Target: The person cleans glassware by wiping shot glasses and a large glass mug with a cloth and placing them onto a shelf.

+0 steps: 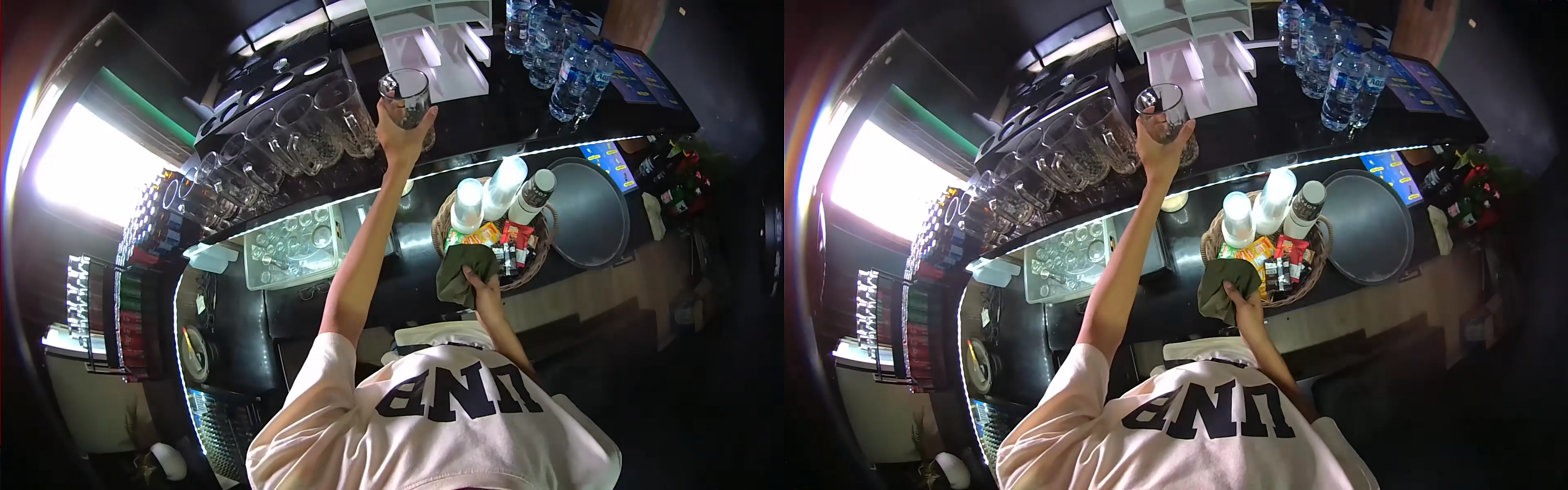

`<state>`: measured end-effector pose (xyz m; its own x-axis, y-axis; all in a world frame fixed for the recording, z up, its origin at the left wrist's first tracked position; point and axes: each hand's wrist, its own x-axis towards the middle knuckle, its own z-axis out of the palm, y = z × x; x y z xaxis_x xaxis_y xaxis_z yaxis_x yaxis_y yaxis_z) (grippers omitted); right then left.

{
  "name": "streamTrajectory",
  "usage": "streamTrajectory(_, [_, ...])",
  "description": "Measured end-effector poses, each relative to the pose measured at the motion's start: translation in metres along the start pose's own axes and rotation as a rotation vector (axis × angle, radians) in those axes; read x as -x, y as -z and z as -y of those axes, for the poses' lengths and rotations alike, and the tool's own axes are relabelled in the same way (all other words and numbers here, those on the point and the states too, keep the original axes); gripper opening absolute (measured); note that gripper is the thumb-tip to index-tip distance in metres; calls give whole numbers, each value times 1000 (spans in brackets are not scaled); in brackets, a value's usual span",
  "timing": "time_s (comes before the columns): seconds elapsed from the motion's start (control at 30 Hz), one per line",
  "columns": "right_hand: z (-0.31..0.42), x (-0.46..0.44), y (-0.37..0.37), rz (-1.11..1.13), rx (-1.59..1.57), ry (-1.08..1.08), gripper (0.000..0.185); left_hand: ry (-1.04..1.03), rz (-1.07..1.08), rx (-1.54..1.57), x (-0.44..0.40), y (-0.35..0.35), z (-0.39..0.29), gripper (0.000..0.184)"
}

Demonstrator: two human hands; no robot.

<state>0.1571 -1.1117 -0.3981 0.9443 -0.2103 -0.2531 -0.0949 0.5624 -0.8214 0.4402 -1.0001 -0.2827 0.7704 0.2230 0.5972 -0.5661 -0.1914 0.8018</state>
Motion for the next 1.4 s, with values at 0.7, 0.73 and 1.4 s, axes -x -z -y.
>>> streamTrajectory(0.7, [123,2,-118,35,662,943,26,717,590,995,127,129,-105,74])
streamTrajectory(0.73, [122,-2,-137,156,529,995,29,748,579,1041,133,136,-105,71])
streamTrajectory(1.4, [22,20,-215,937,921,824,50,835,256,785,145,289,-100,95])
